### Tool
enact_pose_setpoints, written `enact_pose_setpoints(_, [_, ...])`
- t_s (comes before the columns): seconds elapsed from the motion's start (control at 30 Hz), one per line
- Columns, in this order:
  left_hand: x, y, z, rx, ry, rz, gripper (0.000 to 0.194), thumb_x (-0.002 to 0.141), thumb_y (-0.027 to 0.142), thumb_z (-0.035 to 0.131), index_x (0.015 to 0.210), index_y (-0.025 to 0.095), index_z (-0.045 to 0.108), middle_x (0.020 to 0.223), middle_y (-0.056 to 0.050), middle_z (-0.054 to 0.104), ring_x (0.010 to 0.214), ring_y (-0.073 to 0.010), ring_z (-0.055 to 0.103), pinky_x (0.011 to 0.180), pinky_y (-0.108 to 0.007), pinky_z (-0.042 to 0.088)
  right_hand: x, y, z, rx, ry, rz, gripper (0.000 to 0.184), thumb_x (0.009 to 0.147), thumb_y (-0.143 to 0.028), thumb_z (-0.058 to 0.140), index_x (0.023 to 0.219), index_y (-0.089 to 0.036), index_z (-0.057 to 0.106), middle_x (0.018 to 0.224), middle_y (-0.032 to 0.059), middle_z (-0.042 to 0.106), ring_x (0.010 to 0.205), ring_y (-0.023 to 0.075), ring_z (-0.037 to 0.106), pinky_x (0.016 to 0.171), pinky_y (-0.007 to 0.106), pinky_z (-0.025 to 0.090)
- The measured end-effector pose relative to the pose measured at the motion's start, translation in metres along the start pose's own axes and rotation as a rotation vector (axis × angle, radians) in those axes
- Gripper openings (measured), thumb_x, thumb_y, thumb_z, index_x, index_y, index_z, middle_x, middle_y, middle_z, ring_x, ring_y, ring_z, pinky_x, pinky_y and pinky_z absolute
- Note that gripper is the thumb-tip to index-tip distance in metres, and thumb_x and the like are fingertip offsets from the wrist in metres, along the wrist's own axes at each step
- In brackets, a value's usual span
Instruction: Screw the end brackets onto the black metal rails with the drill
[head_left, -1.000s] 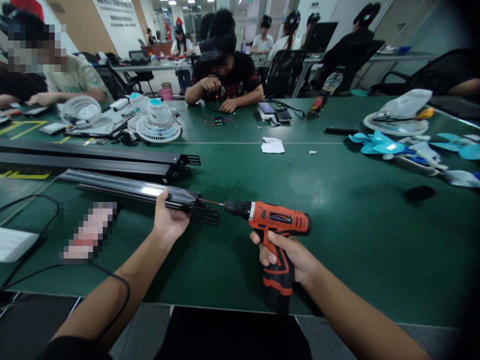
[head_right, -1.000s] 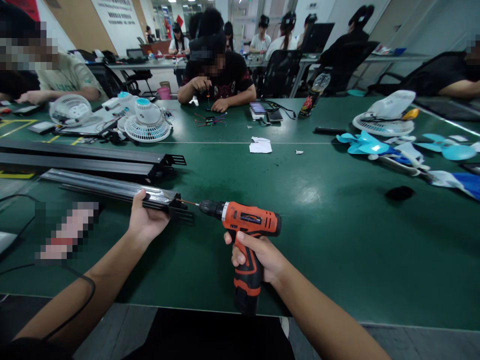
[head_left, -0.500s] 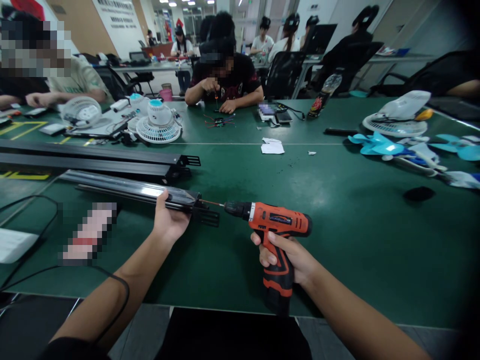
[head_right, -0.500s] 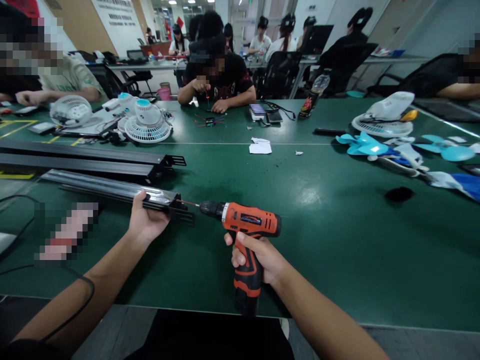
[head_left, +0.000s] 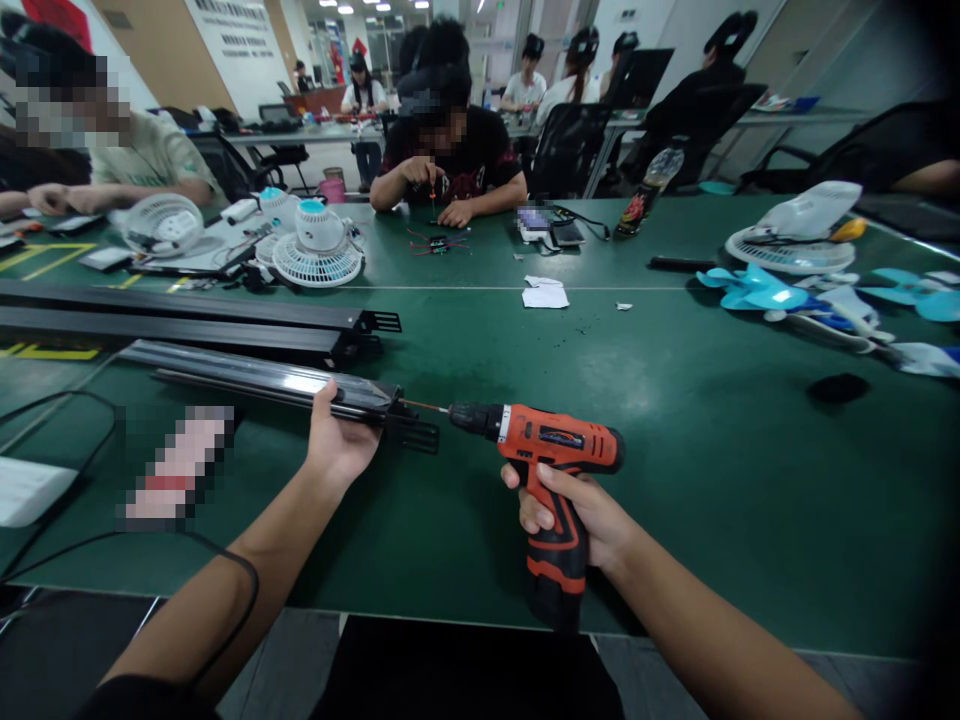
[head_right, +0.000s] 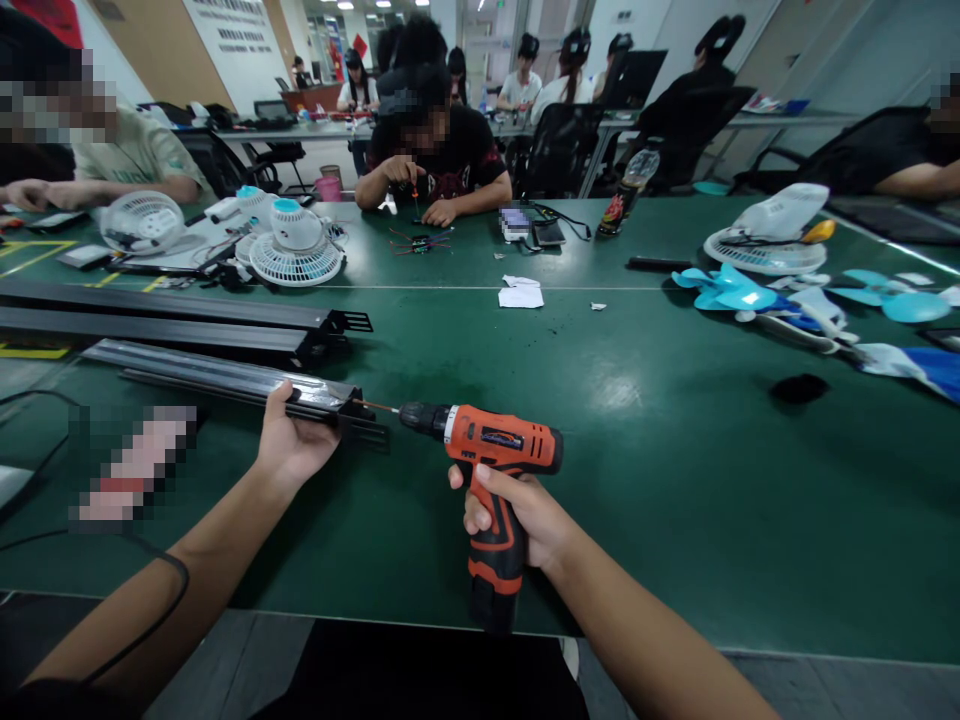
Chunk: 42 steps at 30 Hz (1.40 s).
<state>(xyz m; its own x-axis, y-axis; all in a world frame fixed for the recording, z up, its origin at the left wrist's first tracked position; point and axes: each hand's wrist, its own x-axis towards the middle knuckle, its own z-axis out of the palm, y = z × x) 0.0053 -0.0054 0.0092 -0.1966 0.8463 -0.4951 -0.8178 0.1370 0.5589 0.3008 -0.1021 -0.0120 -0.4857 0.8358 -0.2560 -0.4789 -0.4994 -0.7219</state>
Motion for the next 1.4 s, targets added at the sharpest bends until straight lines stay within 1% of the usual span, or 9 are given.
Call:
enact_pose_setpoints(0.13, [-0.0004, 0.0003, 0.0005, 0.015, -0.004, 0.003, 0.031, 0.097, 0.042, 0.058, 0.11, 0.016, 0.069, 0.1, -0.011, 0.078, 0.087, -0.026, 0.077, 0.084, -0.039, 0.065, -0.0002, -0.0002, 0.0001, 0.025, -0.01, 0.015, 0.04, 0.087, -0.051, 0.084, 0.095, -0.013, 0.076, 0.051, -0.0046, 0.054, 0.047, 0.009, 0.043, 0.059, 0.024, 0.05])
enact_pose_setpoints(0.4, [-0.0006, 0.0003, -0.0004, 0.001, 0.009, 0.002, 0.03, 0.092, 0.04, 0.064, 0.111, 0.018, 0.069, 0.097, -0.011, 0.078, 0.084, -0.0272, 0.077, 0.079, -0.039, 0.065, 0.0007, -0.0002, 0.0003, 0.037, -0.014, 0.008, 0.034, 0.085, -0.045, 0.085, 0.093, -0.013, 0.078, 0.052, -0.0041, 0.055, 0.046, 0.0073, 0.04, 0.058, 0.023, 0.05])
enact_pose_setpoints(0.6, [0.0009, 0.0009, -0.0007, 0.014, 0.027, 0.004, 0.031, 0.092, 0.039, 0.062, 0.111, 0.016, 0.069, 0.095, -0.011, 0.078, 0.083, -0.0266, 0.076, 0.075, -0.036, 0.065, 0.0001, -0.0012, 0.0008, 0.015, 0.0, 0.009, 0.032, 0.083, -0.043, 0.085, 0.093, -0.013, 0.079, 0.049, -0.0046, 0.054, 0.046, 0.0079, 0.042, 0.058, 0.024, 0.049])
enact_pose_setpoints(0.7, [0.0, 0.001, -0.0003, 0.009, 0.024, 0.004, 0.031, 0.092, 0.039, 0.061, 0.111, 0.017, 0.069, 0.095, -0.011, 0.078, 0.084, -0.0264, 0.077, 0.079, -0.037, 0.065, 0.0001, -0.001, 0.0018, 0.018, -0.003, 0.0, 0.031, 0.083, -0.042, 0.085, 0.092, -0.013, 0.078, 0.051, -0.004, 0.056, 0.046, 0.0074, 0.042, 0.058, 0.023, 0.05])
enact_pose_setpoints(0.87, [-0.0033, 0.0009, 0.0024, 0.003, 0.03, -0.002, 0.028, 0.094, 0.039, 0.06, 0.109, 0.017, 0.069, 0.092, -0.01, 0.078, 0.08, -0.0257, 0.077, 0.077, -0.036, 0.065, 0.0006, 0.0008, 0.0008, 0.015, 0.003, -0.013, 0.033, 0.083, -0.043, 0.085, 0.092, -0.013, 0.076, 0.053, -0.0037, 0.056, 0.046, 0.008, 0.043, 0.057, 0.024, 0.05])
enact_pose_setpoints(1.03, [-0.005, 0.0012, 0.005, -0.001, 0.045, 0.001, 0.03, 0.094, 0.039, 0.059, 0.112, 0.016, 0.069, 0.095, -0.011, 0.078, 0.082, -0.0271, 0.077, 0.081, -0.039, 0.065, 0.0005, 0.0005, 0.0008, -0.007, 0.009, -0.022, 0.032, 0.084, -0.043, 0.085, 0.09, -0.013, 0.075, 0.055, -0.0036, 0.056, 0.046, 0.0088, 0.044, 0.057, 0.026, 0.051])
enact_pose_setpoints(1.2, [-0.0014, 0.0022, 0.0011, 0.026, 0.048, -0.02, 0.033, 0.095, 0.04, 0.059, 0.115, 0.016, 0.068, 0.099, -0.012, 0.078, 0.086, -0.028, 0.077, 0.077, -0.039, 0.065, -0.0005, -0.0004, 0.0026, -0.023, 0.044, -0.041, 0.031, 0.082, -0.042, 0.085, 0.09, -0.015, 0.074, 0.064, -0.002, 0.06, 0.047, 0.0075, 0.042, 0.055, 0.026, 0.05])
enact_pose_setpoints(1.33, [-0.001, 0.0014, 0.0008, 0.014, 0.032, -0.006, 0.033, 0.094, 0.04, 0.059, 0.116, 0.016, 0.068, 0.099, -0.013, 0.078, 0.086, -0.0282, 0.077, 0.078, -0.04, 0.066, -0.0005, -0.0007, 0.0028, -0.064, 0.042, -0.022, 0.032, 0.085, -0.045, 0.082, 0.09, -0.015, 0.074, 0.055, -0.0037, 0.053, 0.047, 0.01, 0.043, 0.057, 0.029, 0.049])
enact_pose_setpoints(1.4, [-0.0016, 0.0007, 0.0018, 0.001, 0.026, 0.002, 0.033, 0.093, 0.04, 0.061, 0.115, 0.016, 0.068, 0.098, -0.012, 0.078, 0.085, -0.0285, 0.077, 0.08, -0.041, 0.065, -0.0003, -0.0007, 0.0027, -0.06, 0.039, -0.012, 0.032, 0.085, -0.046, 0.082, 0.091, -0.015, 0.075, 0.053, -0.0037, 0.053, 0.046, 0.0098, 0.042, 0.058, 0.028, 0.049])
